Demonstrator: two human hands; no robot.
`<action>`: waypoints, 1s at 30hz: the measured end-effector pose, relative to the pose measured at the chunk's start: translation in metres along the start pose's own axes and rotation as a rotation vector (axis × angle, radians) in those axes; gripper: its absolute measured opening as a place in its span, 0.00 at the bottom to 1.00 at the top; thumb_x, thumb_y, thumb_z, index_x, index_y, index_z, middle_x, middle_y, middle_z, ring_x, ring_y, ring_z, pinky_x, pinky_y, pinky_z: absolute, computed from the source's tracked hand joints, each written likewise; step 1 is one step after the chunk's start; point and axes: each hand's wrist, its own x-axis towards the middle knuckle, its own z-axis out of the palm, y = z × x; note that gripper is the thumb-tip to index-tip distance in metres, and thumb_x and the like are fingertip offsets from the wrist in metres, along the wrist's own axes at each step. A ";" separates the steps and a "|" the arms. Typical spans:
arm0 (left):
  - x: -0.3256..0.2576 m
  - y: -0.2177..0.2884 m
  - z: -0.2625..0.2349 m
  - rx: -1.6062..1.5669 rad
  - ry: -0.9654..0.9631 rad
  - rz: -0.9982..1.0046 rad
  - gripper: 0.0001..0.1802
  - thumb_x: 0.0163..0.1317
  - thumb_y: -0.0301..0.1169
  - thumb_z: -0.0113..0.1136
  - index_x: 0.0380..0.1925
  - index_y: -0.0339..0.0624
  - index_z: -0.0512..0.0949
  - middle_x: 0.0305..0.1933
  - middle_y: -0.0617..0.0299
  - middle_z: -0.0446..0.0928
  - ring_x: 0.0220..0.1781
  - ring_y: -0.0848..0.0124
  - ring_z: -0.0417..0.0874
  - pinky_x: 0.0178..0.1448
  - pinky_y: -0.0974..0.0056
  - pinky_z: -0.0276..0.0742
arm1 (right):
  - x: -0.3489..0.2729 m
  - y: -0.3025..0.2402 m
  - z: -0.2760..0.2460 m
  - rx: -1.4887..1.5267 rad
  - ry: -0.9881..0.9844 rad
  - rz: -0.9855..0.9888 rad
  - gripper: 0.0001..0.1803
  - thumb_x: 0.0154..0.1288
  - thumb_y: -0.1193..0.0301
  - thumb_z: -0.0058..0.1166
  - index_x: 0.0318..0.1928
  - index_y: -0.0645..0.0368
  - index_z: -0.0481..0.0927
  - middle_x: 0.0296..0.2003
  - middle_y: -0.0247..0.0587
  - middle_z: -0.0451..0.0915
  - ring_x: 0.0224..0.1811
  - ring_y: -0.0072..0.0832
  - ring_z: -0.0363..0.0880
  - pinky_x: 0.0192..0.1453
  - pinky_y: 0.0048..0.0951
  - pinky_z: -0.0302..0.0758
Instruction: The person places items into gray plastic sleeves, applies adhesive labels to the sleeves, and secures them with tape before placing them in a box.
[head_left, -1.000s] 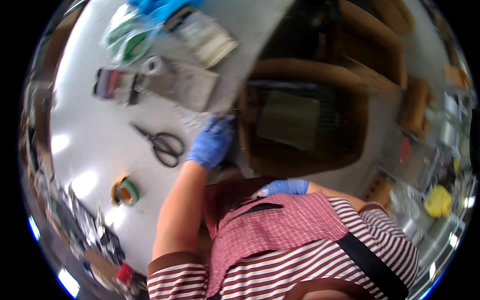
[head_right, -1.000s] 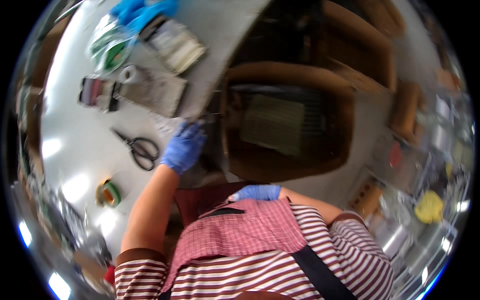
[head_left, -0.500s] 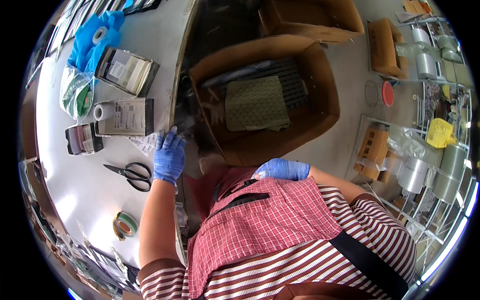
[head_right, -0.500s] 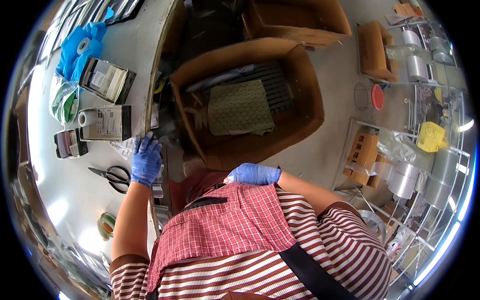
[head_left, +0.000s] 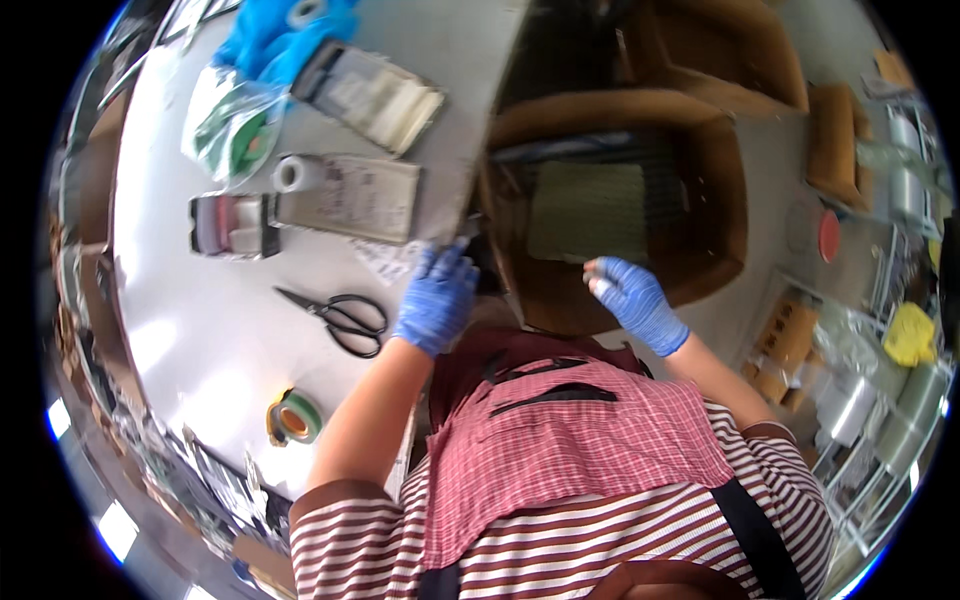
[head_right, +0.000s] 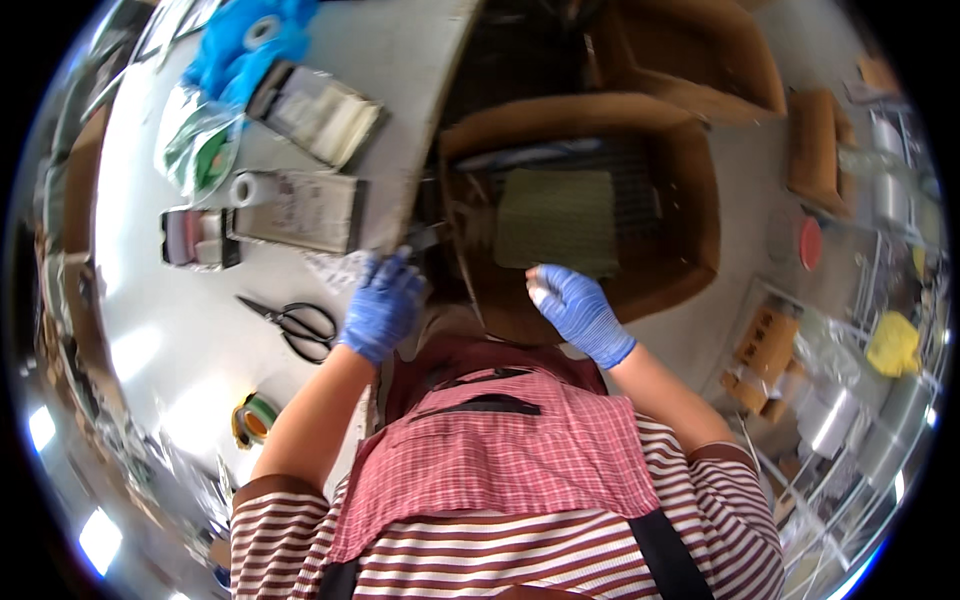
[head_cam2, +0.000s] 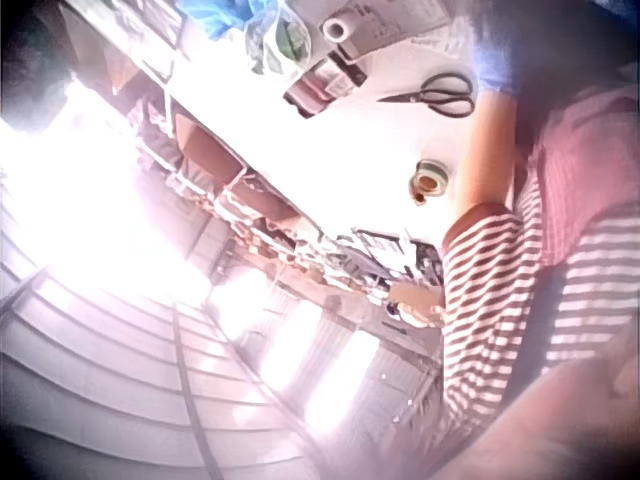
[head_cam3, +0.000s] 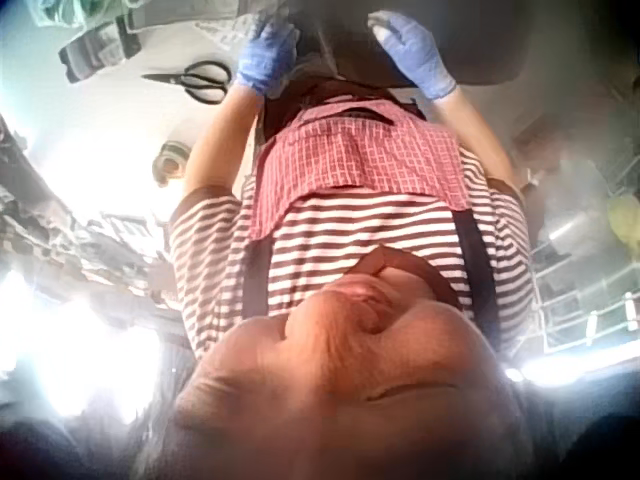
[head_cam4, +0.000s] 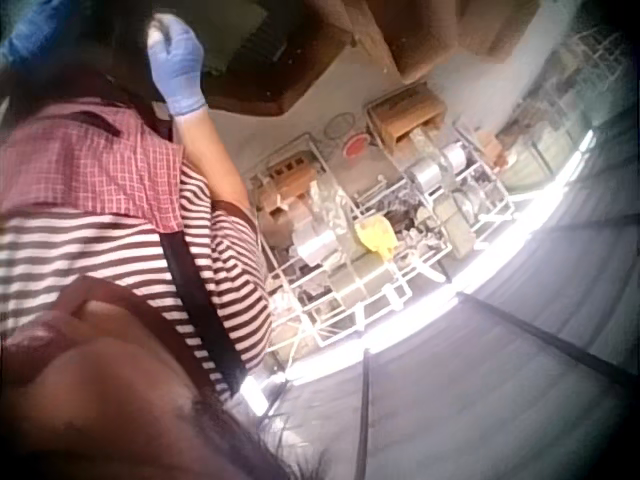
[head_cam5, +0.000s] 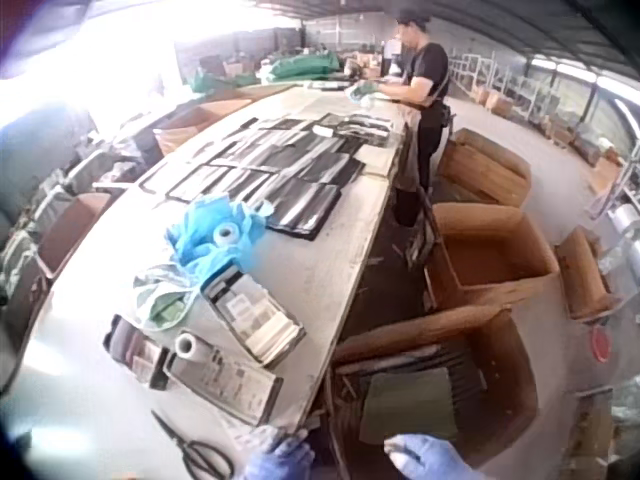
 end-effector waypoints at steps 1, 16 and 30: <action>0.002 0.000 -0.004 -0.068 0.025 -0.030 0.15 0.54 0.35 0.55 0.40 0.46 0.82 0.51 0.62 0.78 0.69 0.59 0.67 0.74 0.45 0.57 | 0.019 -0.034 0.005 0.073 0.055 -0.093 0.13 0.64 0.72 0.56 0.48 0.61 0.80 0.40 0.50 0.83 0.44 0.42 0.82 0.50 0.34 0.79; -0.006 -0.003 0.007 -0.294 0.069 -0.022 0.20 0.58 0.35 0.51 0.49 0.41 0.80 0.56 0.55 0.79 0.62 0.61 0.75 0.70 0.54 0.65 | 0.183 -0.186 0.180 -1.109 -0.312 -0.380 0.13 0.60 0.74 0.56 0.46 0.64 0.79 0.52 0.50 0.76 0.56 0.41 0.75 0.58 0.35 0.76; -0.009 -0.020 -0.024 -0.711 0.326 0.004 0.18 0.54 0.28 0.59 0.47 0.43 0.81 0.46 0.55 0.80 0.55 0.57 0.79 0.68 0.51 0.66 | 0.145 -0.239 0.105 -0.573 -0.083 -0.476 0.09 0.62 0.70 0.54 0.36 0.64 0.81 0.36 0.49 0.80 0.42 0.45 0.80 0.48 0.37 0.76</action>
